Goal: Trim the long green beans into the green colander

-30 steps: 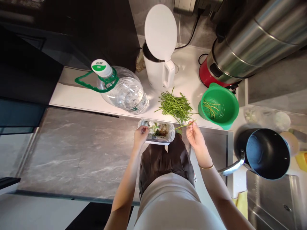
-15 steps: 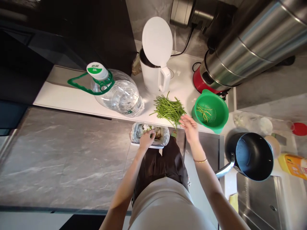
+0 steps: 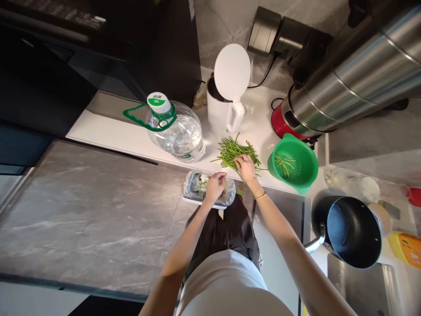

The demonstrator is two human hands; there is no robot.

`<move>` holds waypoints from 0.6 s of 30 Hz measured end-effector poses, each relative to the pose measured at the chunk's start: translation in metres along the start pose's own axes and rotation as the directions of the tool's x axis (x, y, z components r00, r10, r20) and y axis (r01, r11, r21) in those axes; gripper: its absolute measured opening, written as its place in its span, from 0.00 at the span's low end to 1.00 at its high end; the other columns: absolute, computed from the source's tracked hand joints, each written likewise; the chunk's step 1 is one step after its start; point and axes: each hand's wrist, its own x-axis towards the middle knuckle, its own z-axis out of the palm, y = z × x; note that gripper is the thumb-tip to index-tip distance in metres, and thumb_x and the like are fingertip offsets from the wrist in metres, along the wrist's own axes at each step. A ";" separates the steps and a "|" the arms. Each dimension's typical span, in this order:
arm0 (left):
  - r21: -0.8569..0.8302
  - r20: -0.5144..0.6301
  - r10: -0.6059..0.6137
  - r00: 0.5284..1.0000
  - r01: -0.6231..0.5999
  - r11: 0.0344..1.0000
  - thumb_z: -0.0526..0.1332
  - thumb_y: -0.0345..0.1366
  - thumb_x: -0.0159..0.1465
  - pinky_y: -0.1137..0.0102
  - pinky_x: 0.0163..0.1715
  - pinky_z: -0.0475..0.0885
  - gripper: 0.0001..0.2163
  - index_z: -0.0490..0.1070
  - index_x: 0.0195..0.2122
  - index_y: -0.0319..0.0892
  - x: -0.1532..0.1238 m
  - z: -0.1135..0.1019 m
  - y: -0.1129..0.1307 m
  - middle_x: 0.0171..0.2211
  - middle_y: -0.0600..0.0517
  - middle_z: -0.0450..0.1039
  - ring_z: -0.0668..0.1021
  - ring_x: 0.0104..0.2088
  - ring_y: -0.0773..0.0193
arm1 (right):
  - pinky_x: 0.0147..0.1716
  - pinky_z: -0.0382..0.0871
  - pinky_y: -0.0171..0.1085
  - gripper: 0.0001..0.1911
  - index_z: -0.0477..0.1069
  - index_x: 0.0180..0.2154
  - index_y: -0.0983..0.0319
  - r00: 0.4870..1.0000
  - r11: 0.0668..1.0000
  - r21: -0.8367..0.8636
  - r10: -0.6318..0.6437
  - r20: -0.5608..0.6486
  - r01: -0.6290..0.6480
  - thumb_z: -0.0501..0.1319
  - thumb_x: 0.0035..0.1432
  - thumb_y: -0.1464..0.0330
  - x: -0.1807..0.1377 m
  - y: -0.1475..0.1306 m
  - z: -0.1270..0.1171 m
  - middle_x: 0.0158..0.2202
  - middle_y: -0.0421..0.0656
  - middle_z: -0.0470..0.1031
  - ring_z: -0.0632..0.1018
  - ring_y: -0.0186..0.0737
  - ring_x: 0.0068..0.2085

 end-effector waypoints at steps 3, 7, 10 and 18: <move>-0.107 -0.068 0.027 0.997 -0.035 0.994 0.56 0.30 0.61 0.69 0.40 0.72 0.09 0.74 0.39 0.41 0.002 -0.004 0.013 0.38 0.48 0.78 0.78 0.36 0.64 | 0.45 0.64 0.42 0.12 0.73 0.41 0.61 0.992 0.993 0.109 -0.034 -0.126 0.048 0.52 0.63 0.68 -0.004 0.001 -0.026 0.39 0.46 0.76 0.71 0.44 0.41; -0.249 -0.122 0.101 0.987 -0.129 0.960 0.57 0.34 0.62 0.71 0.40 0.72 0.09 0.76 0.39 0.43 0.002 -0.018 0.044 0.38 0.49 0.78 0.77 0.36 0.66 | 0.39 0.67 0.39 0.11 0.72 0.42 0.60 0.955 0.929 0.369 0.139 -0.263 -0.034 0.55 0.61 0.63 -0.022 -0.005 -0.065 0.36 0.44 0.76 0.73 0.40 0.36; -0.313 -0.104 0.154 0.983 -0.179 0.933 0.59 0.37 0.62 0.71 0.41 0.71 0.09 0.76 0.40 0.43 -0.001 -0.030 0.071 0.38 0.50 0.77 0.77 0.38 0.65 | 0.32 0.67 0.36 0.12 0.72 0.41 0.60 0.949 0.779 0.615 0.271 -0.159 -0.119 0.59 0.58 0.61 -0.041 -0.017 -0.083 0.31 0.41 0.76 0.72 0.36 0.29; -0.293 0.132 0.061 0.989 -0.020 0.956 0.61 0.41 0.59 0.70 0.38 0.72 0.11 0.78 0.37 0.42 -0.014 -0.048 0.092 0.35 0.49 0.79 0.78 0.35 0.62 | 0.30 0.67 0.35 0.10 0.74 0.40 0.58 0.986 0.763 0.634 0.167 0.003 -0.131 0.60 0.58 0.63 -0.075 -0.044 -0.082 0.29 0.40 0.74 0.70 0.35 0.26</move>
